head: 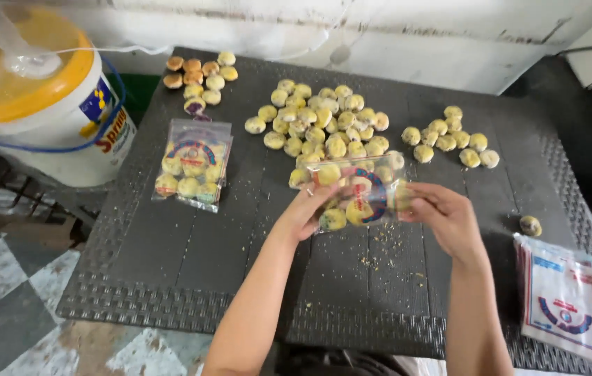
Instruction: Packing small, round baked goods into clear plastic bags on a production table.
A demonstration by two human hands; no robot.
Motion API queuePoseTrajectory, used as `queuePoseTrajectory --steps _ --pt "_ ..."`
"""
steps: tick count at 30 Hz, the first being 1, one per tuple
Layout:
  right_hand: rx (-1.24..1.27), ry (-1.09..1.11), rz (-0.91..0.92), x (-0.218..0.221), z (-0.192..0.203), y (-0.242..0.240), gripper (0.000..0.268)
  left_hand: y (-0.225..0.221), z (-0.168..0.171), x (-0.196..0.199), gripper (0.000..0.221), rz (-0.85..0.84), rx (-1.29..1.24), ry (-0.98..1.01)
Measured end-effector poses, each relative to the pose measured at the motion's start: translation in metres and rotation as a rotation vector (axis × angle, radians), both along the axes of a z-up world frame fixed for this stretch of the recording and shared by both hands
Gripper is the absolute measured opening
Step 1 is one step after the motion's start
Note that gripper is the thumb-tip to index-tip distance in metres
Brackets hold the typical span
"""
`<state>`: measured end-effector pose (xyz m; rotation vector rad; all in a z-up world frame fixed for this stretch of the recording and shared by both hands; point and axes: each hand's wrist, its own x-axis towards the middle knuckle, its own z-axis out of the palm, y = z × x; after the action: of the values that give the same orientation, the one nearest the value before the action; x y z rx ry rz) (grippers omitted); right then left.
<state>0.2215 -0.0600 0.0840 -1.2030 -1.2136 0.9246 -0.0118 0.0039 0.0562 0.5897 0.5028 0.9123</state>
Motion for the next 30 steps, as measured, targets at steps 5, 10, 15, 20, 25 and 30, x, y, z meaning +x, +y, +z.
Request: queuePoseTrajectory --steps 5,10,15,20,25,30 --pt "-0.125 -0.256 0.089 -0.029 0.027 0.004 0.033 -0.007 -0.005 0.006 0.045 -0.108 0.109 -0.036" --pt "-0.099 -0.302 0.201 -0.016 0.002 0.009 0.034 0.006 -0.051 0.017 0.038 -0.051 0.056 -0.023" --pt "-0.092 -0.314 0.25 -0.033 0.009 0.005 0.037 0.005 -0.066 0.023 0.038 -0.075 0.036 0.005" --pt "-0.13 -0.306 0.262 -0.029 0.004 0.012 0.041 -0.001 -0.048 0.019 0.039 -0.093 0.051 0.05" --pt "-0.06 -0.321 0.139 -0.037 0.027 0.001 0.033 -0.01 -0.017 0.017 0.06 -0.105 0.173 0.059" --pt "-0.041 -0.534 -0.136 0.03 -0.003 0.013 0.015 0.0 -0.033 0.012 0.065 0.017 0.073 -0.029"
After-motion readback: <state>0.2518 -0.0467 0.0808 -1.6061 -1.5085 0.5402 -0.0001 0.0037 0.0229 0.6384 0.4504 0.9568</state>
